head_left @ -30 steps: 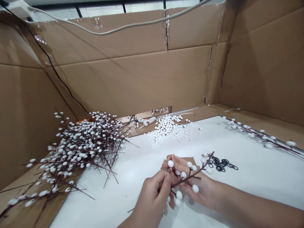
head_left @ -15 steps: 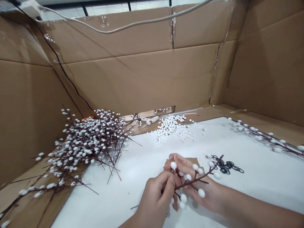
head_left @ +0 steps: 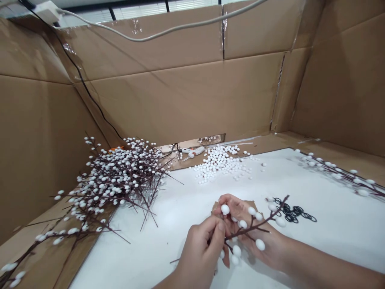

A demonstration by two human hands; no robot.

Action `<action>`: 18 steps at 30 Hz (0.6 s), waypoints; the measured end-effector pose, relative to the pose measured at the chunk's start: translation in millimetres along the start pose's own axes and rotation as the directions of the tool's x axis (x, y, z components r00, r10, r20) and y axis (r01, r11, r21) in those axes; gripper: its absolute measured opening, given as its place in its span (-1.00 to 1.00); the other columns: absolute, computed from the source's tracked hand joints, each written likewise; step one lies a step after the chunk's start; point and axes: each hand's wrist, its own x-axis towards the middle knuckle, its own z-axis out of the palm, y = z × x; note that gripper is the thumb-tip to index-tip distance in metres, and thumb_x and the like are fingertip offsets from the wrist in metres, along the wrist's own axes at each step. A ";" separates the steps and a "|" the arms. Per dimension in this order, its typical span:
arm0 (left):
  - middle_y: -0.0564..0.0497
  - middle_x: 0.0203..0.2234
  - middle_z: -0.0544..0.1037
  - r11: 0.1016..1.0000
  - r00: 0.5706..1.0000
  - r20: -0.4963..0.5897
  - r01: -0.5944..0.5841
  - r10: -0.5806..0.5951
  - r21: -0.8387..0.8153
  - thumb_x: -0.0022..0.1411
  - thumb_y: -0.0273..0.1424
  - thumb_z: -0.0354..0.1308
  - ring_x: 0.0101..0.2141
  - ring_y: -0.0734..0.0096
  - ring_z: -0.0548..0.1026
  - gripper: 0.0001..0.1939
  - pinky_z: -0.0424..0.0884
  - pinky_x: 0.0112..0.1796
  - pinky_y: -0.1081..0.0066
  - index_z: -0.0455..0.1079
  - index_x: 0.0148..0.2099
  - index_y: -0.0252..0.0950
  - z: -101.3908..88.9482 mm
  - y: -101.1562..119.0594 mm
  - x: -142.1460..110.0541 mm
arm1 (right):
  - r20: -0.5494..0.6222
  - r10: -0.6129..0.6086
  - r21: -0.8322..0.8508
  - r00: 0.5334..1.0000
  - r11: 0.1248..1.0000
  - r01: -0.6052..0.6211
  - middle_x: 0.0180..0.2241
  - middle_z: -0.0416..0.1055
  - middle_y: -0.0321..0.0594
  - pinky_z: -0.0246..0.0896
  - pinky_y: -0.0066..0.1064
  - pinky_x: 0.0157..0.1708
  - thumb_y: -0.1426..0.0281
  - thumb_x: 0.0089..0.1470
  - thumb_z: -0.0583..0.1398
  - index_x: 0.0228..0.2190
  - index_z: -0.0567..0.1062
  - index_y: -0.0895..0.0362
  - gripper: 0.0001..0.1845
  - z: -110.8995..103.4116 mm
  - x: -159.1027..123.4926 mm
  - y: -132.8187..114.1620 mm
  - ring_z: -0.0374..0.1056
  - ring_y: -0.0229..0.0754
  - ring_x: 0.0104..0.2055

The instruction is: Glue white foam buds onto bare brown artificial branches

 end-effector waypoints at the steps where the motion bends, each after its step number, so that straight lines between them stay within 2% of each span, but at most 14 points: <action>1: 0.09 -0.76 0.31 1.000 1.000 0.002 -0.001 0.001 0.014 0.21 -0.14 -0.16 -0.72 0.49 0.25 -0.65 0.20 -0.60 0.48 0.13 -0.52 -0.23 -0.3 0.2 0.3 | 0.001 0.007 0.017 1.000 1.000 -0.007 -0.44 0.34 -0.29 0.24 -0.51 -0.54 0.14 -0.02 0.18 -0.39 0.35 0.09 -0.73 0.2 -0.5 -0.7 0.30 -0.31 -0.53; 4: 0.07 -0.76 0.33 0.999 1.000 0.011 -0.004 0.004 0.053 0.21 -0.16 -0.17 -0.72 0.50 0.23 -0.65 0.20 -0.61 0.48 0.13 -0.53 -0.23 -0.8 0.9 0.9 | 0.041 0.004 0.020 0.999 1.000 -0.005 -0.46 0.34 -0.31 0.23 -0.52 -0.54 0.16 0.03 0.14 -0.43 0.33 0.10 -0.74 0.2 -0.8 -1.2 0.28 -0.34 -0.55; 8: 0.07 -0.77 0.33 0.998 1.000 0.003 0.007 -0.007 0.057 0.21 -0.16 -0.18 -0.73 0.50 0.21 -0.65 0.18 -0.61 0.48 0.13 -0.53 -0.23 0.0 1.8 0.2 | 0.103 -0.011 -0.027 0.995 1.000 0.014 -0.48 0.34 -0.28 0.24 -0.43 -0.58 0.14 0.09 0.06 -0.41 0.32 0.11 -0.72 -2.8 1.2 1.1 0.29 -0.27 -0.57; 18: 0.08 -0.77 0.32 1.000 1.000 -0.008 -0.003 0.003 0.025 0.20 -0.15 -0.17 -0.72 0.49 0.23 -0.65 0.17 -0.60 0.49 0.13 -0.52 -0.24 0.6 0.7 -0.7 | 0.078 -0.049 -0.022 0.996 0.998 0.051 -0.49 0.30 -0.28 0.19 -0.47 -0.58 0.17 0.06 0.11 -0.40 0.36 0.14 -0.73 -4.5 2.4 3.4 0.26 -0.31 -0.57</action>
